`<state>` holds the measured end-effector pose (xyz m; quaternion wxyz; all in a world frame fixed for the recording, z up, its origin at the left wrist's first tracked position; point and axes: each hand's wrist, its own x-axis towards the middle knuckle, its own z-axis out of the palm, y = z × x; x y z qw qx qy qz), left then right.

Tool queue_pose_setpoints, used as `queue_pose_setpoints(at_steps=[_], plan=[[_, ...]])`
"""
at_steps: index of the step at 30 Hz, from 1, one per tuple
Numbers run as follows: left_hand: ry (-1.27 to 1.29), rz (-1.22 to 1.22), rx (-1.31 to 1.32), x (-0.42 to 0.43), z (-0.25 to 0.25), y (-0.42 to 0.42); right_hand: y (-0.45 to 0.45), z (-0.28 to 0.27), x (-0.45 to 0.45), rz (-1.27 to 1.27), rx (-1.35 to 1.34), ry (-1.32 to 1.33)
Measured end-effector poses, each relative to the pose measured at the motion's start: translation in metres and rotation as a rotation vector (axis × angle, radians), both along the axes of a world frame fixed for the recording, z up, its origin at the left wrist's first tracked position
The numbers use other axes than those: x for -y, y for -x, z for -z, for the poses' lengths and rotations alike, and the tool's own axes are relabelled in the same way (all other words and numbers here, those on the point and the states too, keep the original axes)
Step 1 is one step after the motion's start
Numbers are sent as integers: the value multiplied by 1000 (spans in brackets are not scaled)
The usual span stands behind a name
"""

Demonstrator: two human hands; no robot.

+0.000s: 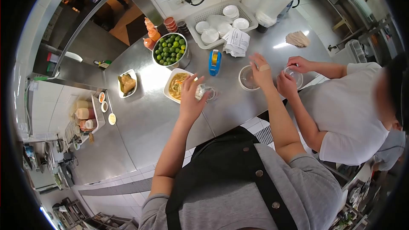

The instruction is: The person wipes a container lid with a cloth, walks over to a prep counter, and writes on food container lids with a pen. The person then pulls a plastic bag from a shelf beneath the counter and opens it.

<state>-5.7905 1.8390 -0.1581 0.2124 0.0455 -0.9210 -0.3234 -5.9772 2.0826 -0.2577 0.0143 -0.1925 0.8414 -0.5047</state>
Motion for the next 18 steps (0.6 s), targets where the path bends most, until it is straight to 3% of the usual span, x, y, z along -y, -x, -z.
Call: queue_pose_setpoints(at_steps=[2, 5, 8, 12, 15, 18], plan=[[-135, -23, -36, 5, 16, -19, -5, 14, -18, -73, 5, -135], [-249, -51, 13, -2, 27, -55, -57, -20, -14, -17, -400, -200], [-293, 4, 28, -5, 49, -87, -91, -21, -10, 43, -427, -433], [-398, 7, 70, -7, 74, -111, -86, -36, 12, 134, -346, -470], [-405, 41, 91, -9, 62, -108, -39, -87, 48, 195, -554, -129], [-362, 80, 65, -4, 44, -99, -9, -193, 91, 243, -828, 80]])
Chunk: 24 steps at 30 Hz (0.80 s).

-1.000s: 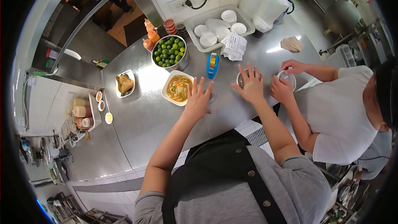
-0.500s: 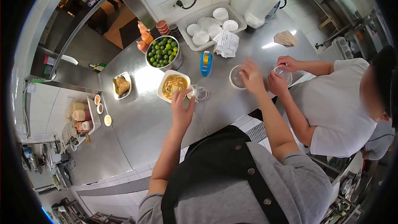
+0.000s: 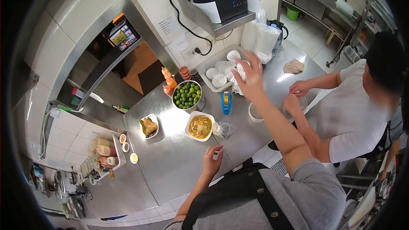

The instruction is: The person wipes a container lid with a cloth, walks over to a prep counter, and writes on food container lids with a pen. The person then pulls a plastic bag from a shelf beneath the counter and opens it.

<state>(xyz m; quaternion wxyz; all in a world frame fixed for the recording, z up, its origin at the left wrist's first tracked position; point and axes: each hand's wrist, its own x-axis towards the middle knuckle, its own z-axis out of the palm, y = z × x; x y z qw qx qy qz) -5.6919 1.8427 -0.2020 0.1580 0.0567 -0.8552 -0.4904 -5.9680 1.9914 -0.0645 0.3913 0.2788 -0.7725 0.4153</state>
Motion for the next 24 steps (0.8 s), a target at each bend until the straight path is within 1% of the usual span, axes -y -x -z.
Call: queue_pose_setpoints(at_steps=[2, 3, 5, 6, 10, 12, 13, 16, 18, 20, 21, 22, 24], plan=[[25, 2, -31, 4, -8, 3, 16, -55, 26, -29, -76, 82], [32, -5, -44, 7, -11, 4, 24, -73, 37, -52, -93, 134], [57, -22, -52, 12, -16, 2, 37, -96, 56, 10, -19, 120], [77, -34, -52, 15, -17, -2, 41, -104, 59, 39, 16, 118], [103, -106, -15, 27, -18, -25, 38, -96, 56, 11, -134, 296], [98, -152, 5, 34, -10, -38, 28, -67, 48, -42, -135, 278], [90, -179, 17, 37, -5, -44, 17, -48, 43, -75, -91, 236], [93, -221, 45, 41, 4, -58, -14, 18, 19, -167, 4, 34], [85, -223, 99, 44, 11, -66, -27, 69, -7, -113, 142, -84], [65, -218, 182, 44, 22, -69, -31, 134, -40, 31, 357, -176], [66, -183, 192, 39, 25, -67, -35, 159, -56, 137, 426, -270], [67, -150, 206, 35, 25, -64, -39, 176, -67, 244, 491, -365], [61, -97, 249, 27, 18, -61, -47, 178, -81, 215, 569, -448]])
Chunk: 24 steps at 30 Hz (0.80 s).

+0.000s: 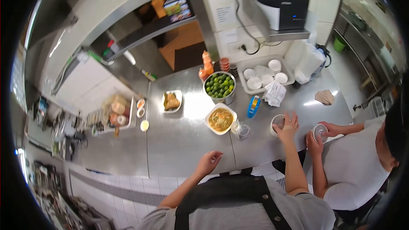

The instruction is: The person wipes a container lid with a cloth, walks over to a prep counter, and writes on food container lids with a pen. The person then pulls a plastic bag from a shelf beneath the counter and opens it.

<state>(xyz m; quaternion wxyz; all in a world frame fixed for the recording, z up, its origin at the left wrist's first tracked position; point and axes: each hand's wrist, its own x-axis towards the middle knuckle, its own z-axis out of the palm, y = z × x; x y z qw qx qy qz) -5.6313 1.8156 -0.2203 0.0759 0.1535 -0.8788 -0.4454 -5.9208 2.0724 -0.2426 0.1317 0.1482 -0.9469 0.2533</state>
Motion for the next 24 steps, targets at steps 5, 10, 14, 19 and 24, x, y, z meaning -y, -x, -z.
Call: queue_pose_setpoints(at_steps=[5, 10, 14, 19, 24], plan=[[-23, 210, 25, -35, -6, 38, 2, 0, -15, -145, 147, 140], [-175, 272, -23, -59, 3, 50, 3, -11, -9, -190, 70, 137], [-155, 255, 17, -60, 10, 40, -2, -11, 3, -180, 28, 125], [-236, 105, 57, -55, 18, 33, 1, -5, 62, -414, 96, 511], [-154, 19, 11, -50, 7, 42, 15, 7, 113, -424, 216, 585]])
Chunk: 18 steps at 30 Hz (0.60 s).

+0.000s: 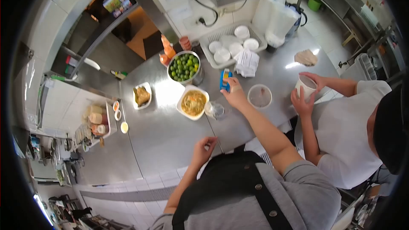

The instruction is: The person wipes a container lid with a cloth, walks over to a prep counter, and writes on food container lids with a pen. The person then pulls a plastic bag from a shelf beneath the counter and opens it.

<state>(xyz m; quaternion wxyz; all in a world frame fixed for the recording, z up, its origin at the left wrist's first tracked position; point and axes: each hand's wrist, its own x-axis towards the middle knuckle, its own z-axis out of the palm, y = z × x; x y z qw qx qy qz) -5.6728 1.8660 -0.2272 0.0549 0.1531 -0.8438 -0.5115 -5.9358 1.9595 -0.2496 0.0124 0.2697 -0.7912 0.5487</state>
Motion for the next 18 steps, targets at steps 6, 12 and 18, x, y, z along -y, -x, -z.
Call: queue_pose_setpoints(at_steps=[6, 12, 18], plan=[[-43, -116, 64, 15, 12, -29, 49, -161, 16, 381, -505, 398], [-13, -198, 43, 58, -7, -23, 107, -291, 12, 492, -838, 457], [352, -143, -180, 120, -103, 61, 137, -348, 12, 396, -1114, -10]])
